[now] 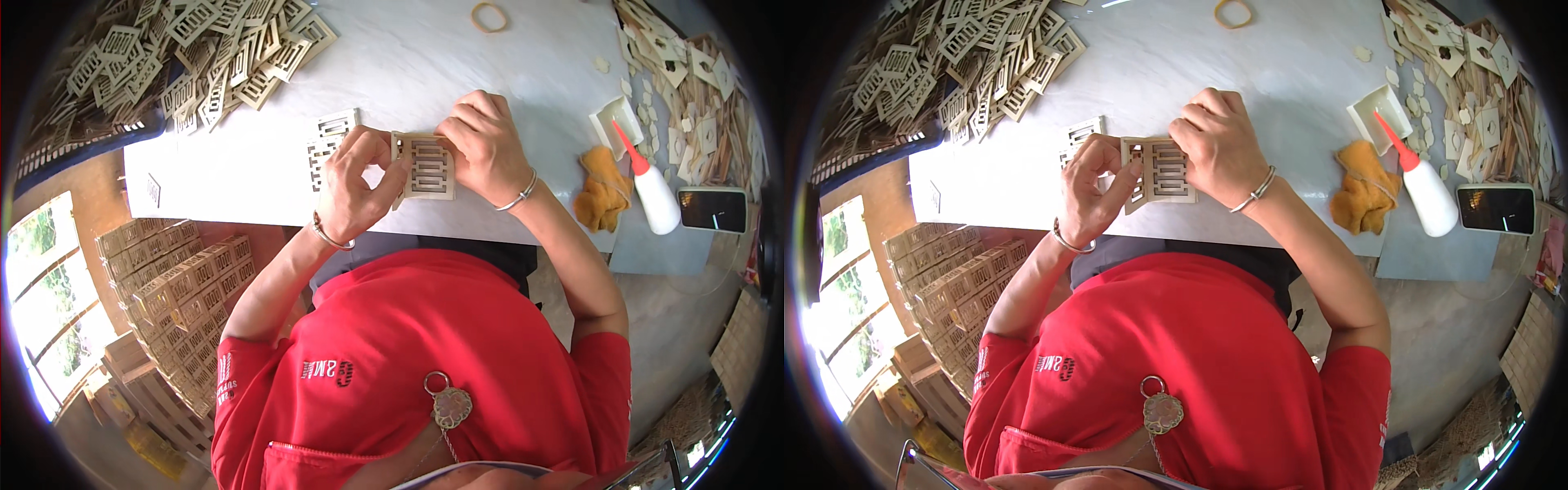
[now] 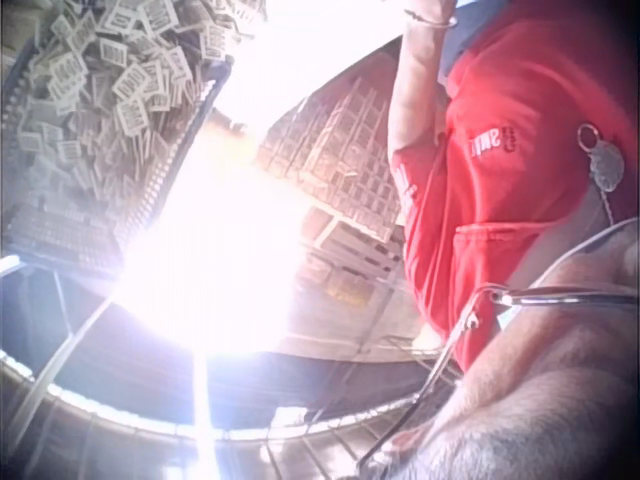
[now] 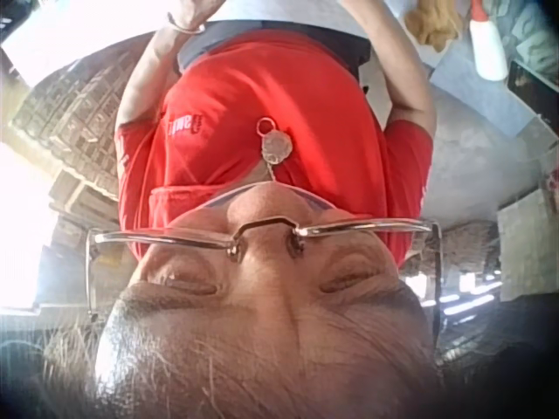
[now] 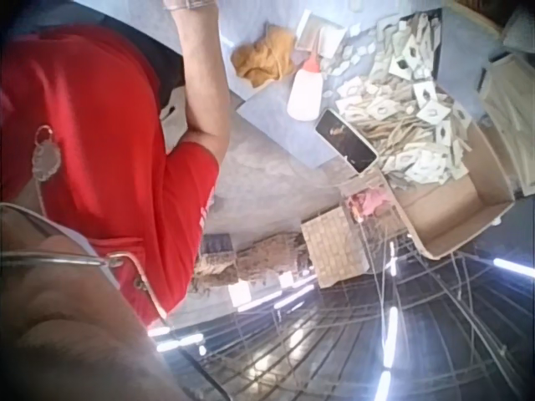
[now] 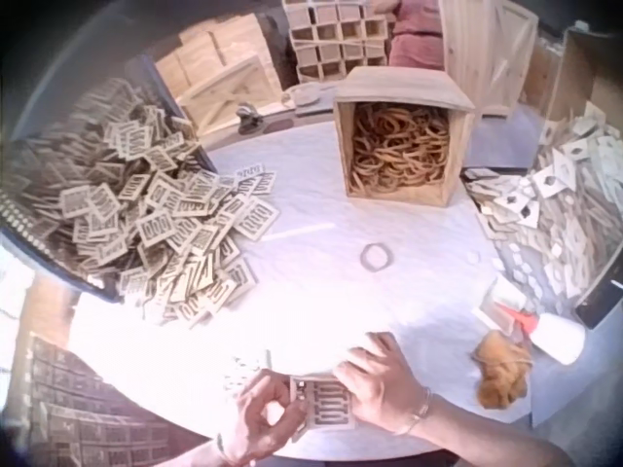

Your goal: Assembling and gluing small laser-cut wooden boxes.

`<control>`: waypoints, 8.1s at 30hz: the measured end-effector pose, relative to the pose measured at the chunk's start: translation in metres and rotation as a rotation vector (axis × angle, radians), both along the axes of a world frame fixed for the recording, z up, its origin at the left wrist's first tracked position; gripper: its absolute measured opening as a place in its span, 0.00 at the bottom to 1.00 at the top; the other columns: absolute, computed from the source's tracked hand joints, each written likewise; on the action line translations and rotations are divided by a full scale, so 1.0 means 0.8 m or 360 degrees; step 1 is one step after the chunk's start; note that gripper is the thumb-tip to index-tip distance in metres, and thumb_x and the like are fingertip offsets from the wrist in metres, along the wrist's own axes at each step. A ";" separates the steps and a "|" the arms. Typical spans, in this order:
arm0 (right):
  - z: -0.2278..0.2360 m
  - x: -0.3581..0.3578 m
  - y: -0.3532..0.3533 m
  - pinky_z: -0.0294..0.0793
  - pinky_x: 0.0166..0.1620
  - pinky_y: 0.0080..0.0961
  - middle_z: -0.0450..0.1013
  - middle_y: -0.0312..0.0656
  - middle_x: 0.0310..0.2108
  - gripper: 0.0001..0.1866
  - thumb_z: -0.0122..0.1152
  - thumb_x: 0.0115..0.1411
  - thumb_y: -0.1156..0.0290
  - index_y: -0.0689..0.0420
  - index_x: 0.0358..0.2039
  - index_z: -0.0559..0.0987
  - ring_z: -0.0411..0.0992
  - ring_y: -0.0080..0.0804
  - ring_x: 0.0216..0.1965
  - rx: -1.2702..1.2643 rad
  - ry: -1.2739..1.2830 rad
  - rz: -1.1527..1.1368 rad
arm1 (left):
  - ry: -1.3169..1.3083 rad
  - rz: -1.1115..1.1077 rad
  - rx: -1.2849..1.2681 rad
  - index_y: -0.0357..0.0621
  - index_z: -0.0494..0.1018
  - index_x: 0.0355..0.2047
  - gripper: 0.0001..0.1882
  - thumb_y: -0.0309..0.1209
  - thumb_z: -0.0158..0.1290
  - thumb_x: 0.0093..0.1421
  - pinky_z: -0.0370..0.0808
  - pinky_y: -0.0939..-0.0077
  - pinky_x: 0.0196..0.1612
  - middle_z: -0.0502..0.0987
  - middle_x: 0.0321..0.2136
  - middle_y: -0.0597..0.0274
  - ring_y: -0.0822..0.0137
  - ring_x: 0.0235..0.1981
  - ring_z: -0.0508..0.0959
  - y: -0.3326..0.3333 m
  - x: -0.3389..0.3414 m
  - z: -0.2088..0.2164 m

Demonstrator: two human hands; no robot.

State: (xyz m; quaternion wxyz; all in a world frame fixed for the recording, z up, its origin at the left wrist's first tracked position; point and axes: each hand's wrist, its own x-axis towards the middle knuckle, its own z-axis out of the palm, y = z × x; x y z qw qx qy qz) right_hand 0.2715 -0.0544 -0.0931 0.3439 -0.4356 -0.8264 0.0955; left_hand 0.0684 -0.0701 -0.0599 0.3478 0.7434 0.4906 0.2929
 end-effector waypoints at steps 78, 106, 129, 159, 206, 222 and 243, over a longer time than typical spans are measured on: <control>0.021 -0.020 -0.106 0.69 0.19 0.25 0.68 0.39 0.22 0.16 0.67 0.48 0.68 0.62 0.34 0.73 0.69 0.31 0.18 -0.0510 0.0005 -0.0346 | -0.0244 0.0094 -0.0154 0.34 0.70 0.42 0.25 0.43 0.58 0.53 0.73 0.66 0.37 0.71 0.38 0.49 0.56 0.33 0.75 0.030 0.016 -0.019; 0.105 -0.031 -0.062 0.57 0.61 0.36 0.62 0.52 0.55 0.45 0.73 0.45 0.62 0.68 0.58 0.59 0.61 0.41 0.58 -0.1030 0.1462 0.0147 | -0.1105 -0.0321 -0.0195 0.38 0.62 0.54 0.41 0.46 0.65 0.45 0.64 0.70 0.53 0.68 0.46 0.50 0.60 0.49 0.68 0.006 0.007 0.054; 0.136 -0.007 -0.036 0.49 0.63 0.48 0.65 0.46 0.47 0.37 0.67 0.39 0.62 0.62 0.50 0.69 0.62 0.41 0.53 -0.0446 -0.0926 0.0191 | -0.0869 0.0057 -0.0798 0.34 0.68 0.48 0.25 0.41 0.57 0.57 0.75 0.70 0.41 0.72 0.41 0.46 0.59 0.39 0.77 -0.025 -0.024 -0.015; 0.055 0.011 -0.079 0.71 0.51 0.28 0.70 0.51 0.48 0.29 0.61 0.58 0.62 0.69 0.53 0.66 0.69 0.35 0.50 -0.1542 0.1127 -0.0307 | -0.0797 0.0124 -0.0906 0.32 0.70 0.45 0.21 0.36 0.56 0.57 0.75 0.69 0.45 0.76 0.40 0.45 0.57 0.44 0.76 -0.023 -0.023 -0.016; 0.056 0.021 -0.012 0.75 0.27 0.17 0.73 0.36 0.32 0.15 0.60 0.59 0.62 0.62 0.38 0.78 0.72 0.21 0.33 -0.1901 0.1435 -0.0341 | -0.0840 -0.0115 -0.0864 0.36 0.75 0.39 0.12 0.30 0.57 0.57 0.77 0.83 0.27 0.72 0.39 0.59 0.74 0.32 0.74 0.045 -0.018 0.001; 0.033 0.040 -0.047 0.76 0.39 0.24 0.63 0.48 0.53 0.49 0.74 0.39 0.66 0.58 0.61 0.58 0.71 0.32 0.41 -0.1098 0.0317 0.0065 | 0.0075 -0.0548 0.0033 0.36 0.62 0.56 0.44 0.39 0.68 0.39 0.71 0.63 0.49 0.67 0.50 0.49 0.52 0.47 0.71 0.036 -0.048 -0.021; 0.021 0.030 -0.031 0.77 0.40 0.27 0.70 0.50 0.45 0.45 0.72 0.36 0.74 0.63 0.58 0.63 0.72 0.38 0.35 -0.0749 0.0222 0.0145 | 0.0048 -0.0651 0.0256 0.35 0.67 0.52 0.40 0.38 0.67 0.38 0.71 0.64 0.48 0.73 0.46 0.53 0.53 0.45 0.72 0.048 -0.043 -0.040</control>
